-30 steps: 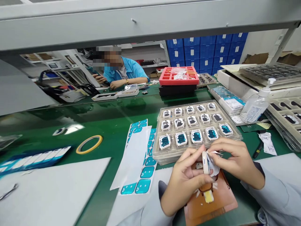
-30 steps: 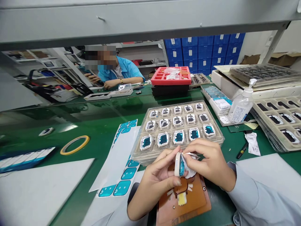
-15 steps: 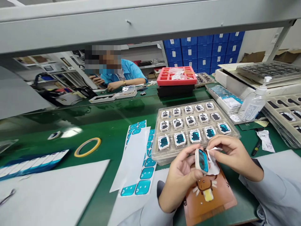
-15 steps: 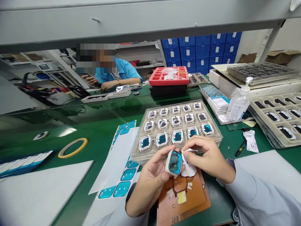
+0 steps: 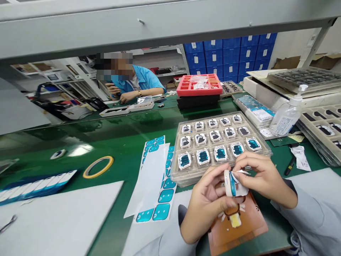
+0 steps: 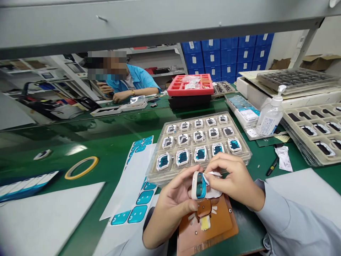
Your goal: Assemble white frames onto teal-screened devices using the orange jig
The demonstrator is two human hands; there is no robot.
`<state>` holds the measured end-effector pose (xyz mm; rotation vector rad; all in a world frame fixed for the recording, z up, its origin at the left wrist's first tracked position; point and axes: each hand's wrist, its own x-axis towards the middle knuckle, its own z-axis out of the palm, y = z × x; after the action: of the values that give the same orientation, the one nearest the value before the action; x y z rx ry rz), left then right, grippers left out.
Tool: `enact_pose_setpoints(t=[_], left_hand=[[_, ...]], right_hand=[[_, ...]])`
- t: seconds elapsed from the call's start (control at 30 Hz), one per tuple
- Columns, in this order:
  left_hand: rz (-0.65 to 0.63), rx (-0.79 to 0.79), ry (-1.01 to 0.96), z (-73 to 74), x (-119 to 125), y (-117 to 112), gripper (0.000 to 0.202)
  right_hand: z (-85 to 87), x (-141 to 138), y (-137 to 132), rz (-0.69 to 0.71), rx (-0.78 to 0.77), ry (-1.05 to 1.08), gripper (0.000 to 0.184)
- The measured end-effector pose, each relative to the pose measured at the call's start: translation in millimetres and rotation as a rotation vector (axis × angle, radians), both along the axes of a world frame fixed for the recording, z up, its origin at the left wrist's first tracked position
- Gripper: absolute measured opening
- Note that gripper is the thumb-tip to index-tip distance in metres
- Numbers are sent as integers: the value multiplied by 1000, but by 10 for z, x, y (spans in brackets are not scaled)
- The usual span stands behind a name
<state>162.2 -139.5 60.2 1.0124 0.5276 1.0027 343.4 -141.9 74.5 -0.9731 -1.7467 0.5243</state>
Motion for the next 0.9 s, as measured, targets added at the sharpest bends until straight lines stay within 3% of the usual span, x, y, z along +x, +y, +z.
enact_pose_setpoints(t=[0.9], left_hand=[[-4,28,37,-24,-12,2,60]], right_hand=[[-18,-42,-31,-31,-45,16,12]])
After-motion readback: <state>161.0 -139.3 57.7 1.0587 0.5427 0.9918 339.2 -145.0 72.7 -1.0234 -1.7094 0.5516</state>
